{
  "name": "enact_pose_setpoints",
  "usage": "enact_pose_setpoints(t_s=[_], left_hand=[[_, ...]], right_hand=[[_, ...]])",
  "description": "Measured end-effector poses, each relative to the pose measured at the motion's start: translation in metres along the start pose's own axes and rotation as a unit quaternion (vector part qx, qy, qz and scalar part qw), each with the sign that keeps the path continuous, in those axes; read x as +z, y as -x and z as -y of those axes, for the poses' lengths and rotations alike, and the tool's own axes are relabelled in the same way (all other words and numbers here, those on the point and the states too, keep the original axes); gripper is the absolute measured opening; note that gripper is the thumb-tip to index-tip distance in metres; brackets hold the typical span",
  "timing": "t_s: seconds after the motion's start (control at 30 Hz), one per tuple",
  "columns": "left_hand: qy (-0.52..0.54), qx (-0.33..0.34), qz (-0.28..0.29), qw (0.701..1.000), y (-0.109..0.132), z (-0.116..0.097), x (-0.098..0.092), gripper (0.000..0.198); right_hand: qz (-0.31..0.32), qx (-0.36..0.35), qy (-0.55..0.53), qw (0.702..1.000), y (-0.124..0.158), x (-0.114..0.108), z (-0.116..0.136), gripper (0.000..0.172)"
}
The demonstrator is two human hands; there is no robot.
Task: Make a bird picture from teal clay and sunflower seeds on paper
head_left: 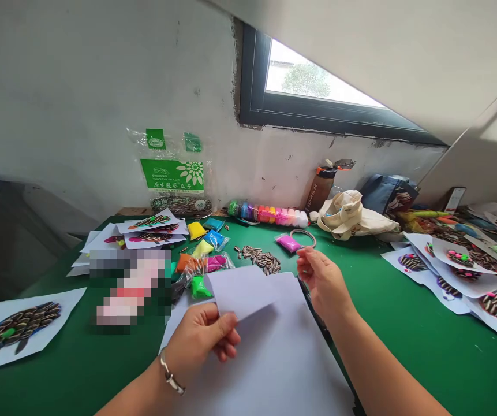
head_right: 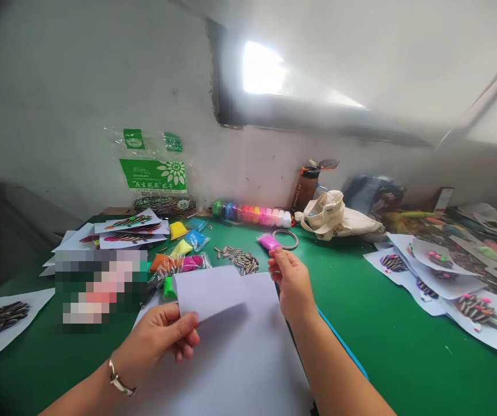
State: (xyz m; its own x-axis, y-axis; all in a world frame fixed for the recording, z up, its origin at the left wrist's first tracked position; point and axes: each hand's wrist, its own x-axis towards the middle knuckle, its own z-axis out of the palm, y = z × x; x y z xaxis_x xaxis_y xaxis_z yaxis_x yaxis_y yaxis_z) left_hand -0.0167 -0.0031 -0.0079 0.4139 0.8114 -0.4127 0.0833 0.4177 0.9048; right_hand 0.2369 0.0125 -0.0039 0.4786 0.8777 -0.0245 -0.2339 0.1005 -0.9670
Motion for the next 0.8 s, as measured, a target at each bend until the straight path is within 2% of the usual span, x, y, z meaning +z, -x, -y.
enact_pose_setpoints(t_s=[0.03, 0.1, 0.17, 0.23, 0.3, 0.4, 0.47, 0.53, 0.7, 0.8], left_hand=[[-0.033, -0.003, 0.028, 0.999, 0.001, 0.001, 0.001, 0.041], [-0.092, -0.012, 0.093, 0.991, 0.005, 0.002, 0.004, 0.035], [-0.136, -0.017, 0.164, 0.977, 0.009, 0.002, 0.006, 0.028], [-0.168, -0.024, 0.226, 0.959, 0.015, 0.0, 0.008, 0.023], [-0.197, -0.033, 0.259, 0.945, 0.019, -0.002, 0.008, 0.021], [-0.23, -0.047, 0.282, 0.93, 0.023, -0.005, 0.009, 0.018], [-0.241, -0.056, 0.286, 0.926, 0.023, -0.005, 0.009, 0.016], [-0.246, -0.067, 0.28, 0.926, 0.022, -0.005, 0.009, 0.016], [-0.225, -0.077, 0.26, 0.936, 0.018, -0.008, 0.003, 0.015], [-0.206, -0.074, 0.259, 0.941, 0.016, -0.01, 0.0, 0.013]], right_hand=[[0.027, -0.055, 0.075, 0.995, 0.004, 0.0, 0.004, 0.032], [0.118, -0.144, 0.225, 0.956, 0.015, 0.003, 0.011, 0.038], [0.228, -0.157, 0.307, 0.91, 0.025, 0.007, 0.015, 0.048], [0.325, -0.101, 0.342, 0.876, 0.031, 0.01, 0.016, 0.056], [0.401, -0.016, 0.337, 0.852, 0.032, 0.011, 0.014, 0.06], [0.482, 0.076, 0.286, 0.824, 0.029, 0.011, 0.01, 0.053], [0.517, 0.114, 0.266, 0.805, 0.028, 0.011, 0.008, 0.044], [0.526, 0.134, 0.257, 0.799, 0.028, 0.011, 0.005, 0.039], [0.51, 0.122, 0.204, 0.827, 0.027, 0.011, 0.0, 0.044], [0.505, 0.123, 0.194, 0.832, 0.024, 0.008, -0.001, 0.045]])
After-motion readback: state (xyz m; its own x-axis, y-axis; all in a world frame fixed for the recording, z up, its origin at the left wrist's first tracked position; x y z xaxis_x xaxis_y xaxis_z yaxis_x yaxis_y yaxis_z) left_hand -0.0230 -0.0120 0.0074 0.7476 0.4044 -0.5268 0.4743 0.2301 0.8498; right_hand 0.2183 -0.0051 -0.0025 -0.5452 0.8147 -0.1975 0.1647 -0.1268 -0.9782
